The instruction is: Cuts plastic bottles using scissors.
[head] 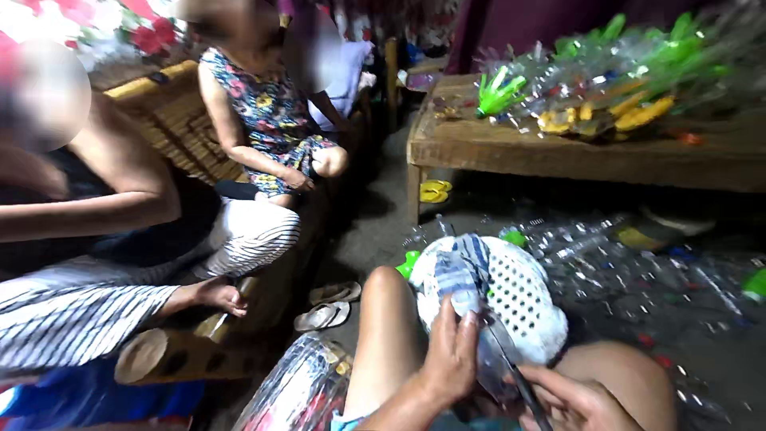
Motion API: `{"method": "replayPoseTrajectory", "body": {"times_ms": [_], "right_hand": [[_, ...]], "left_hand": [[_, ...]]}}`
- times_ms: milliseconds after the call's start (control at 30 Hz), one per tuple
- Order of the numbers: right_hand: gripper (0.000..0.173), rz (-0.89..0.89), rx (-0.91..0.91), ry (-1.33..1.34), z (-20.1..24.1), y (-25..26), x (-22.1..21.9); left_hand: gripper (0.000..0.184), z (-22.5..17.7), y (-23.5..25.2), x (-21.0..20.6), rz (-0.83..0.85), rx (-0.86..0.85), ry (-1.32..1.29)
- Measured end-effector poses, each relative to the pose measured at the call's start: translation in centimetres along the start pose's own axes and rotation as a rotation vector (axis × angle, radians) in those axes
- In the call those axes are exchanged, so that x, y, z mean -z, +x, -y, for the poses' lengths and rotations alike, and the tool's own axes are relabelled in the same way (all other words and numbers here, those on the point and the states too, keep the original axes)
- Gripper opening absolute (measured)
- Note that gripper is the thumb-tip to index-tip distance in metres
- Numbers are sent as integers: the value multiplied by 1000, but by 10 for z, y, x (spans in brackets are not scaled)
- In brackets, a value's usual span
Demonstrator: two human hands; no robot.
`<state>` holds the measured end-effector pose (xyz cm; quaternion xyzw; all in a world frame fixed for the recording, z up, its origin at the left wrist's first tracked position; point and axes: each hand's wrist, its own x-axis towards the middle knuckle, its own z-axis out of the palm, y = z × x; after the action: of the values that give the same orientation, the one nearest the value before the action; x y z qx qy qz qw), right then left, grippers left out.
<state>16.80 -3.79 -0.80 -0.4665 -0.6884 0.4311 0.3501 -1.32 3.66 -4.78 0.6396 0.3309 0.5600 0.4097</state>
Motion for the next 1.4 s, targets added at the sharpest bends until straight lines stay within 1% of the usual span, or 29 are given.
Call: {"method": "replayPoseTrajectory", "body": {"times_ms": [67, 133, 200, 267, 333, 367, 433, 467, 567, 700, 767, 833, 967, 1067, 1133, 1267, 1400], "right_hand": [[40, -42, -10, -42, -1, 2, -2], [46, -65, -1, -33, -6, -1, -2], [46, -52, 22, 78, -13, -8, 7], [42, -24, 42, 239, -17, -19, 20], [41, -36, 37, 391, -22, -25, 30], [41, -60, 38, 465, -25, -25, 32], [41, -91, 53, 618, -31, -25, 29], [42, -76, 55, 686, -32, -26, 26], [45, 30, 51, 778, -32, -29, 16], [50, 94, 53, 799, -35, -27, 3], [53, 98, 56, 796, -33, -25, -2], [56, 94, 53, 802, -29, -23, -7], [57, 61, 91, 800, -23, -16, -13], [59, 55, 122, 801, -20, -11, -13], [59, 52, 136, 804, -20, -10, -14], [56, 25, 151, 763, -21, -8, -17], [57, 2, 146, 742, -19, -7, -23]], "left_hand": [[46, -1, 6, 5, -11, 18, 39], [50, -4, 13, 13, -62, 147, 12], [46, -5, 27, 21, -135, 317, -177], [45, -4, 36, 28, -176, 442, -377], [50, -11, 42, 30, -189, 522, -514], [50, -16, 44, 29, -195, 540, -551], [49, -26, 45, 24, -188, 546, -603], [50, -28, 45, 21, -179, 545, -638], [46, -29, 44, 15, -180, 550, -727], [33, -31, 43, 13, -207, 558, -762], [33, -30, 42, 13, -212, 547, -791], [38, -31, 41, 12, -225, 563, -826], [44, -35, 40, 10, -253, 617, -848], [46, -34, 39, 10, -256, 622, -872], [45, -32, 39, 10, -241, 610, -897], [37, -29, 41, 12, -223, 595, -952], [36, -19, 38, 16, -198, 580, -1118]]}}
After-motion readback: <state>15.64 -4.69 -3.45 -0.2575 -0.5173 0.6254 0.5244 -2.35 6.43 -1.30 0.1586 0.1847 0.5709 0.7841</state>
